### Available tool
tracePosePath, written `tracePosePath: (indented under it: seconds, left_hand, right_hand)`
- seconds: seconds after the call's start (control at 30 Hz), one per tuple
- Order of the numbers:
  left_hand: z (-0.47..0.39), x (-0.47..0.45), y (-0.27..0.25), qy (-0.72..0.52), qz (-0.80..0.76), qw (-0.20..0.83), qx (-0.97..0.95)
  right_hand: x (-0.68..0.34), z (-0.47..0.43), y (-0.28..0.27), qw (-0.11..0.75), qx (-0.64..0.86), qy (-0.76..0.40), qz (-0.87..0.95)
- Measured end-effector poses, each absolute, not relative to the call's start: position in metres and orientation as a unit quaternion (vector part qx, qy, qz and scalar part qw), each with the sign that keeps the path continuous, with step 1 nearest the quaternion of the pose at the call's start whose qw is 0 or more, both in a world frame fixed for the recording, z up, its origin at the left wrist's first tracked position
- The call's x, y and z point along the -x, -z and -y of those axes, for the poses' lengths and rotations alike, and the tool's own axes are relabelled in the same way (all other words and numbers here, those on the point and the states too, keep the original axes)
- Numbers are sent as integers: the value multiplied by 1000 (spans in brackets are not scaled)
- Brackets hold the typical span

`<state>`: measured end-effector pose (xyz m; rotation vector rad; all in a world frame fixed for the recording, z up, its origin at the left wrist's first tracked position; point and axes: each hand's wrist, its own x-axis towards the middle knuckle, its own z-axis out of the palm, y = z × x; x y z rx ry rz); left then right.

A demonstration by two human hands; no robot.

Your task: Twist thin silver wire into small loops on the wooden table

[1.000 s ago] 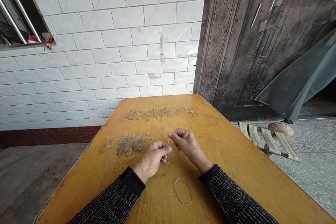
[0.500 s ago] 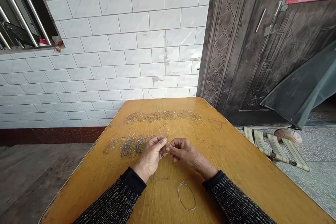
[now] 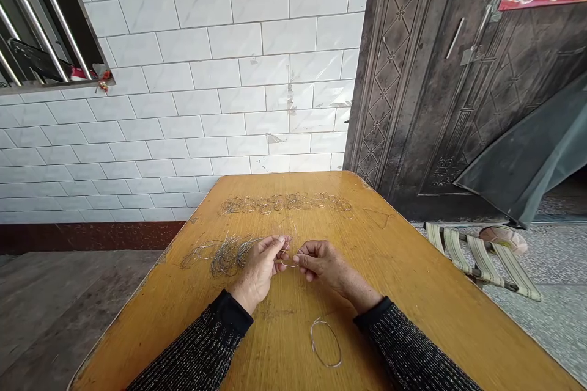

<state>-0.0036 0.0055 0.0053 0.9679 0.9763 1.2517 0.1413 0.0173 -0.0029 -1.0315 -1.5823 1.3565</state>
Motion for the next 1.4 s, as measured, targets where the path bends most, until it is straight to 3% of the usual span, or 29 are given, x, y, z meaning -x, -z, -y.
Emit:
tracePosePath:
  seconds: [0.77, 1.13, 1.4]
  left_hand:
    - [-10, 5, -1, -546, -385, 633, -390]
    - [-8, 2, -5, -637, -378, 562, -367]
    - [-7, 2, -6, -622, -357, 607, -342]
  right_hand:
    - [-142, -17, 8, 351, 404, -558, 635]
    - [-129, -5, 2, 315, 390, -580, 642]
    - [-129, -8, 9, 333, 369, -582, 644]
